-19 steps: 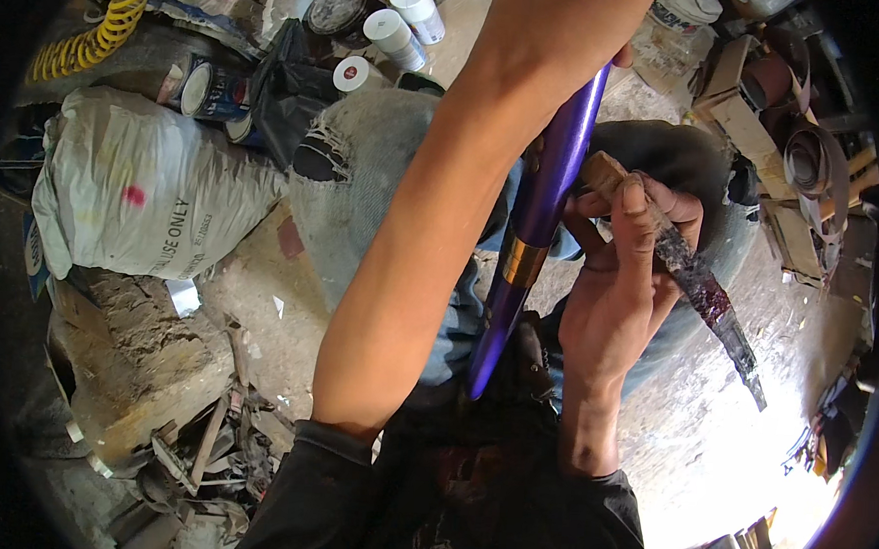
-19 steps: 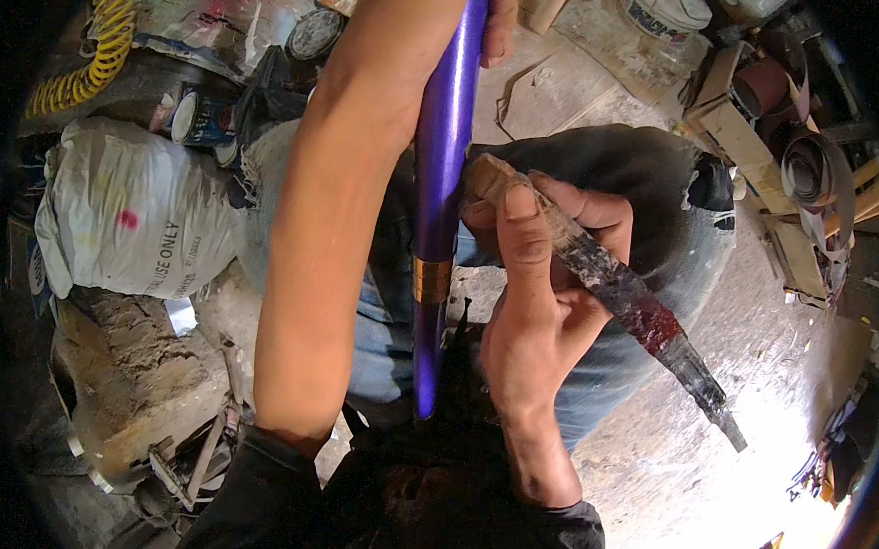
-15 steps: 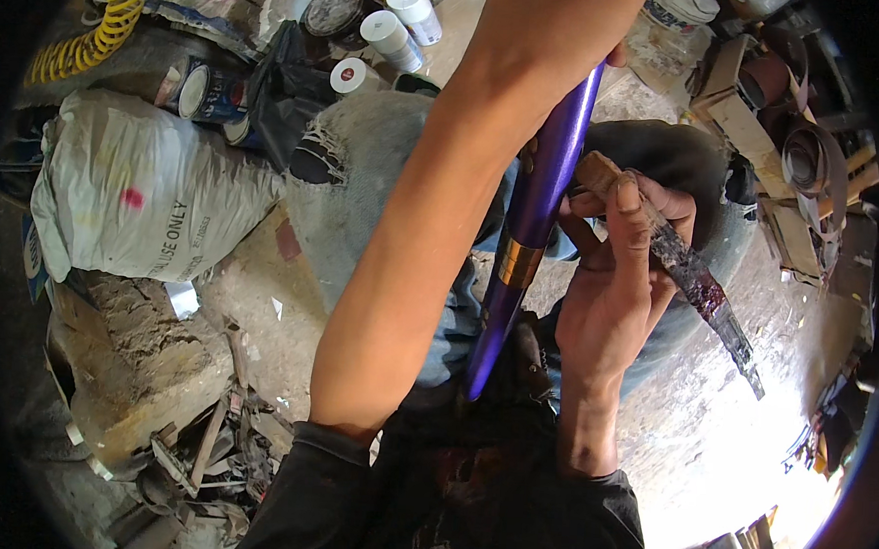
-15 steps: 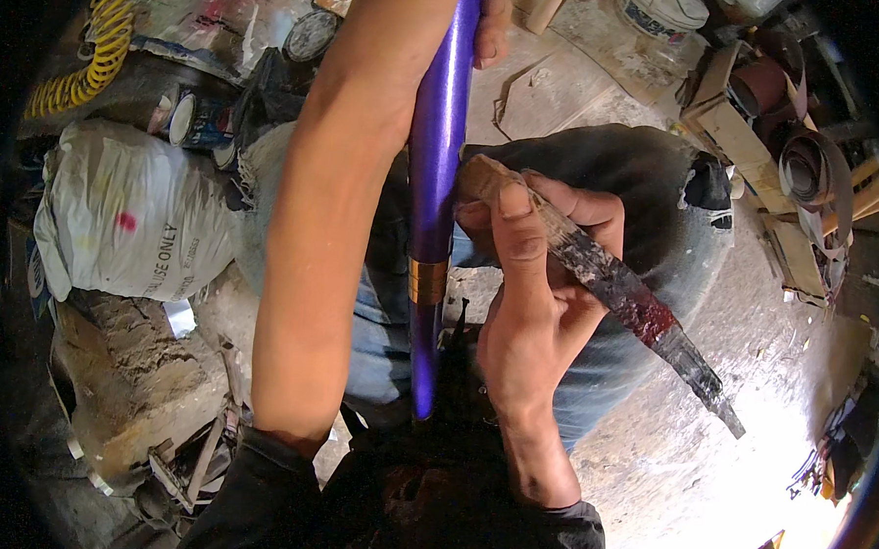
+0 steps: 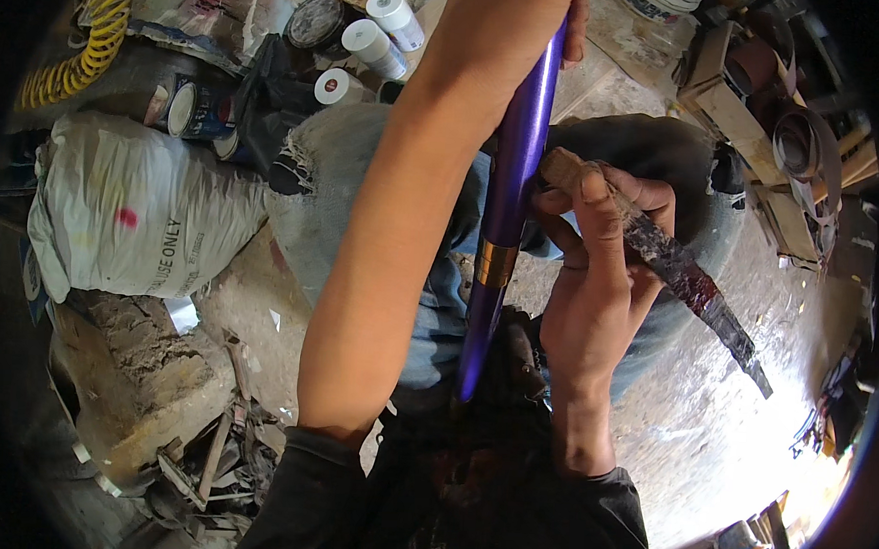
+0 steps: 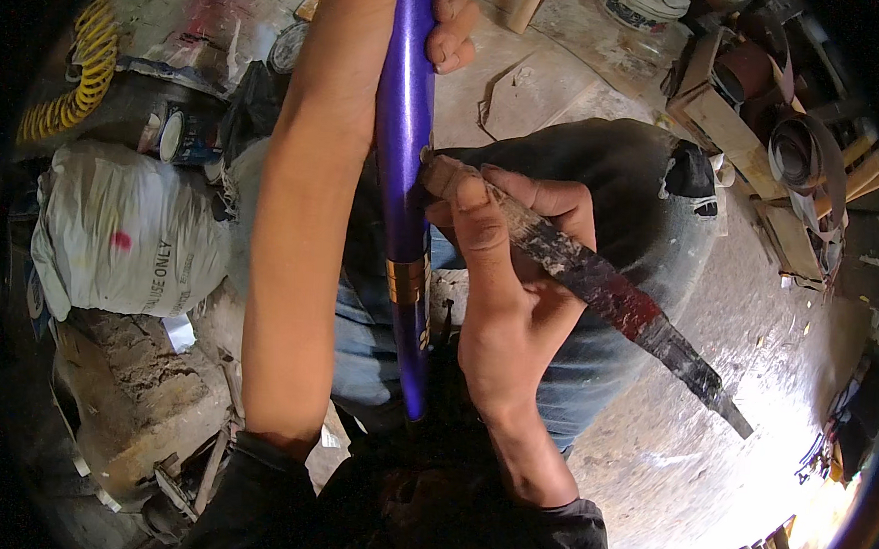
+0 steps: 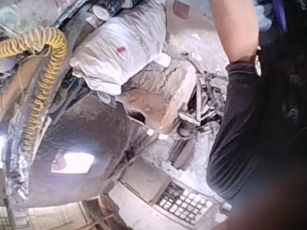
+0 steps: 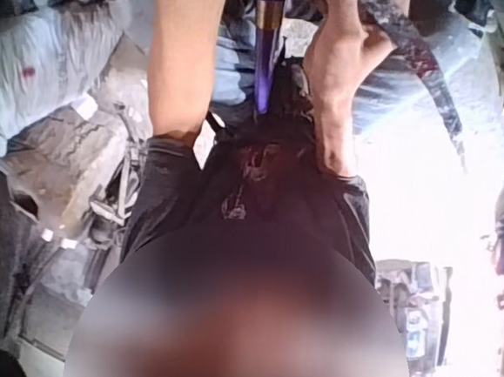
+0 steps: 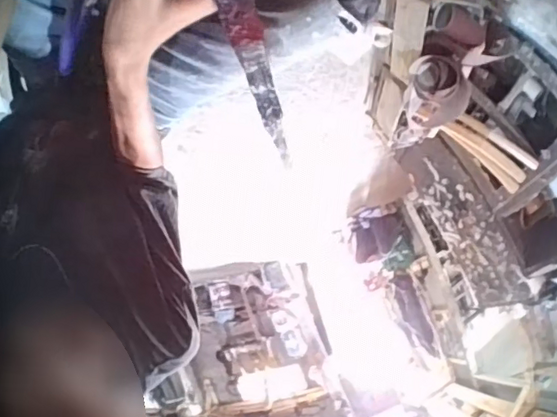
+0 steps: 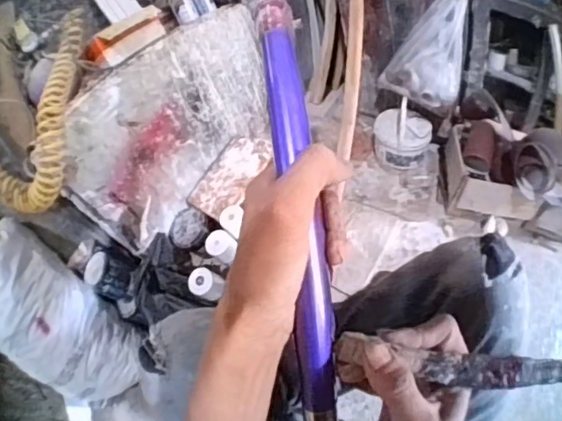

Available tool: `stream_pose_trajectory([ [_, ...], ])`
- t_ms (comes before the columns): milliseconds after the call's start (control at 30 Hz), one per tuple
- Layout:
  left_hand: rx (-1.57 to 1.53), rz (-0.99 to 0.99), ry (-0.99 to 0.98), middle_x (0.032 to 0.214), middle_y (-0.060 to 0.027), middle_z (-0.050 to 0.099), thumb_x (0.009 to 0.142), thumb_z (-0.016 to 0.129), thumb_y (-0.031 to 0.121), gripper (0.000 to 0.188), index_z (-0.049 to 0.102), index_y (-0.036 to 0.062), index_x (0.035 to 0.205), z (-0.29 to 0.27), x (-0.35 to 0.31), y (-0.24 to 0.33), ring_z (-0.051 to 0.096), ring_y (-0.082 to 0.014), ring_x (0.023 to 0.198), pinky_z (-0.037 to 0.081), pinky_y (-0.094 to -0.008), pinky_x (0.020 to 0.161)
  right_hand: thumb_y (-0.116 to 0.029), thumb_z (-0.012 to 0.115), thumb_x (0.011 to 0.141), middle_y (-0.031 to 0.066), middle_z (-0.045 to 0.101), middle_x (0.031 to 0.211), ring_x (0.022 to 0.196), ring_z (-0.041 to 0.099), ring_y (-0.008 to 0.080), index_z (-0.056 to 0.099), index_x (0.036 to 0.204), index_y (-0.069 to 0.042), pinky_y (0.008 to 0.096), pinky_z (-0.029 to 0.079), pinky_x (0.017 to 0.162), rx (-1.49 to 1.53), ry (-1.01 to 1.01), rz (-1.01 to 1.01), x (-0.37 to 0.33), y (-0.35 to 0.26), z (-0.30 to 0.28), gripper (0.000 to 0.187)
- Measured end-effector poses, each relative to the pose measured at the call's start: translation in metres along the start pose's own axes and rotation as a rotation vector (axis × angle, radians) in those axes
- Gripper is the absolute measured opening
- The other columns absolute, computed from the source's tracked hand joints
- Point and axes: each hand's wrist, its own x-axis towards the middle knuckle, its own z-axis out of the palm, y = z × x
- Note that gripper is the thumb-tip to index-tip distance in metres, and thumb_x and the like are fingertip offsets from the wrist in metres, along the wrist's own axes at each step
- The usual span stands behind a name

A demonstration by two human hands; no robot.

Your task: The person sits on the floor and decorates a long purple pole with gold floral stickers. They peel stickers from a roll, place them on the pole, and smooth them down. The person also uses a small tool to adjust or press the stickers.

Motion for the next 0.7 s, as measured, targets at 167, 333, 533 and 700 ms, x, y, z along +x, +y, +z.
stream_pose_trajectory([
  [167, -0.098, -0.026, -0.066, 0.056, 0.0005, 0.046, 0.082, 0.058, 0.022, 0.021, 0.050, 0.0100, 0.067, -0.006, 0.008, -0.010, 0.043, -0.0099, 0.043, 0.037, -0.0237, 0.044, -0.010, 0.061, 0.092, 0.0101, 0.065, 0.090, 0.082, 0.066, 0.0156, 0.055, 0.099, -0.002, 0.0321, 0.057, 0.074, 0.007, 0.016, 0.006, 0.003, -0.001, 0.003, 0.012],
  [333, -0.108, -0.051, -0.062, 0.055, -0.0004, 0.046, 0.082, 0.057, 0.022, 0.022, 0.050, 0.0097, 0.066, -0.007, 0.013, -0.014, 0.043, -0.0105, 0.042, 0.037, -0.0244, 0.044, -0.003, 0.064, 0.090, 0.0135, 0.065, 0.089, 0.077, 0.064, 0.0145, 0.051, 0.099, 0.003, 0.0255, 0.052, 0.072, 0.027, 0.045, 0.037, 0.005, -0.004, 0.005, 0.016],
  [533, -0.113, -0.034, -0.100, 0.053, -0.0017, 0.047, 0.083, 0.056, 0.023, 0.024, 0.050, 0.0090, 0.064, -0.011, 0.014, -0.018, 0.044, -0.0116, 0.042, 0.038, -0.0257, 0.044, -0.010, 0.062, 0.092, 0.0099, 0.064, 0.090, 0.080, 0.064, 0.0153, 0.054, 0.098, -0.001, 0.0308, 0.053, 0.078, -0.031, 0.014, 0.018, 0.005, -0.006, 0.008, 0.014],
  [700, -0.143, 0.005, -0.140, 0.054, -0.0030, 0.046, 0.086, 0.053, 0.024, 0.028, 0.048, 0.0080, 0.064, -0.012, 0.013, -0.018, 0.044, -0.0124, 0.043, 0.038, -0.0264, 0.048, -0.008, 0.063, 0.091, 0.0108, 0.063, 0.091, 0.080, 0.063, 0.0165, 0.053, 0.096, 0.000, 0.0291, 0.050, 0.078, -0.137, 0.030, -0.032, 0.001, -0.011, 0.009, 0.014],
])
